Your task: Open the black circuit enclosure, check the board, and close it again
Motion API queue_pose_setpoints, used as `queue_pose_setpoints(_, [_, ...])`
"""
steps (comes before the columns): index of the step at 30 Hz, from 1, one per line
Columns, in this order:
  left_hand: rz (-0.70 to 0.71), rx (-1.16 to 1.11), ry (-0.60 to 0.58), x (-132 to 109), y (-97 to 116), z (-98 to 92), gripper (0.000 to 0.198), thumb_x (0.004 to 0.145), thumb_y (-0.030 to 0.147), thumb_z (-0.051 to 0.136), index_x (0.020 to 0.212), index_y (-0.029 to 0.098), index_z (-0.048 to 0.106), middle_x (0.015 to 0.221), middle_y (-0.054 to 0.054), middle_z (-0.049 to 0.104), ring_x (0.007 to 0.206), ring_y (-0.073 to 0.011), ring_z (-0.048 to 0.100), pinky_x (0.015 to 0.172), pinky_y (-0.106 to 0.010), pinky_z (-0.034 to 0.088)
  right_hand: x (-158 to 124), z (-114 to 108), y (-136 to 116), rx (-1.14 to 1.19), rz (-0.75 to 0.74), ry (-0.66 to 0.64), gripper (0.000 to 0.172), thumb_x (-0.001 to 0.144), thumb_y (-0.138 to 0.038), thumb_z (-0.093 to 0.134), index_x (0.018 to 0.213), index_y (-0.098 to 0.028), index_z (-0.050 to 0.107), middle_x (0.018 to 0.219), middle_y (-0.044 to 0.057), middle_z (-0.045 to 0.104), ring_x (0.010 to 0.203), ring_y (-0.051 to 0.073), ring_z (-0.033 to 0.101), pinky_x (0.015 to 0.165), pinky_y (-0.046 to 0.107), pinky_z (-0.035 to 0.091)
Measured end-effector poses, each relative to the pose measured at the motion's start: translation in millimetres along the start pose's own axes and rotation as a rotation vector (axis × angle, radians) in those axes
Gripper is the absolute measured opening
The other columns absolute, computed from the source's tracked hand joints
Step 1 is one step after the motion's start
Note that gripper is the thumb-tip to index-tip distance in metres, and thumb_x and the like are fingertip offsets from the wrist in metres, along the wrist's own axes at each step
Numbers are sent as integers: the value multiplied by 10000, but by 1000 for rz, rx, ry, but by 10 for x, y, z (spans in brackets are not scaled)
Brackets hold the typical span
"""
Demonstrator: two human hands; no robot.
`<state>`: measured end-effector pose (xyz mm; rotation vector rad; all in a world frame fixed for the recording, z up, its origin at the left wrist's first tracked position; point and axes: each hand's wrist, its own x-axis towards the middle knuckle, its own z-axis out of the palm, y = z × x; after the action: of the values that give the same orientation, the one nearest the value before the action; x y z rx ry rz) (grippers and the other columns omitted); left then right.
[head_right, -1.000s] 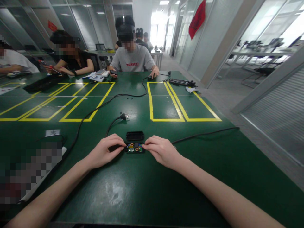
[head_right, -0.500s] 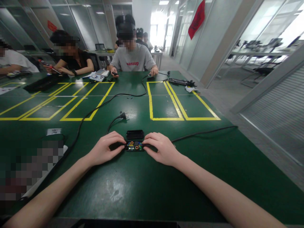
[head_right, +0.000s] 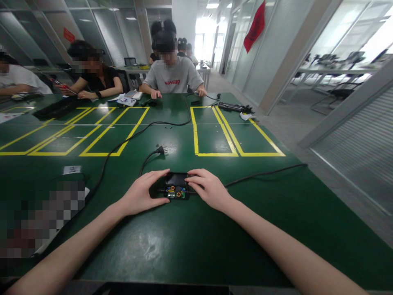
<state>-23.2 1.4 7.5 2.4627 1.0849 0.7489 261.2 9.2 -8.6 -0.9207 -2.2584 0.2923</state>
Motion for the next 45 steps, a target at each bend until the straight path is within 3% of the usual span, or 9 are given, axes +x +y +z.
queue_pose_setpoints(3, [-3, -51, 10, -3, 4, 13, 920, 767, 311, 869, 1563, 279, 410, 1454, -122, 607, 1307, -303, 616, 1105, -468, 522, 10, -29, -10, 81, 27, 31, 193, 1002, -178, 584, 1021, -210, 773, 1166, 107, 727, 1054, 230, 724, 915, 389, 619])
queue_pose_setpoints(8, [3, -114, 11, -1, 24, 33, 895, 766, 233, 854, 1552, 305, 432, 1484, -104, 546, 1328, -289, 602, 1114, -423, 534, 17, -32, -55, 150, 49, 76, 143, 985, -188, 623, 961, -205, 762, 1150, 103, 723, 1052, 230, 725, 927, 401, 619])
queue_pose_setpoints(20, [30, -178, 0, 0, -33, 85, 864, 797, 230, 820, 1565, 262, 428, 1581, -128, 487, 1456, -312, 488, 1224, -506, 426, 37, 28, -86, 172, 108, 105, 147, 970, -190, 636, 933, -226, 773, 1140, 88, 732, 1056, 235, 722, 937, 408, 613])
queue_pose_setpoints(29, [25, -184, -4, 1, -27, 87, 829, 812, 234, 806, 1553, 257, 434, 1570, -133, 503, 1454, -299, 495, 1225, -523, 422, 37, 37, -63, 147, 85, 112, 149, 972, -186, 629, 927, -223, 766, 1139, 94, 728, 1057, 240, 722, 934, 417, 618])
queue_pose_setpoints(38, [-13, -281, 18, 24, 24, 48, 756, 773, 223, 838, 1452, 239, 506, 1457, -120, 579, 1301, -281, 619, 1134, -484, 525, 36, 26, -112, 177, 53, 144, 129, 972, -166, 612, 997, -217, 728, 1128, 99, 713, 1042, 234, 714, 909, 414, 626])
queue_pose_setpoints(45, [-41, -254, -3, 27, 98, -3, 512, 777, 208, 813, 1242, 215, 598, 1198, -73, 701, 1086, -243, 698, 978, -397, 582, 27, -18, -189, 241, 21, 136, 165, 970, -176, 589, 1126, -212, 626, 1028, 82, 702, 923, 201, 703, 809, 354, 629])
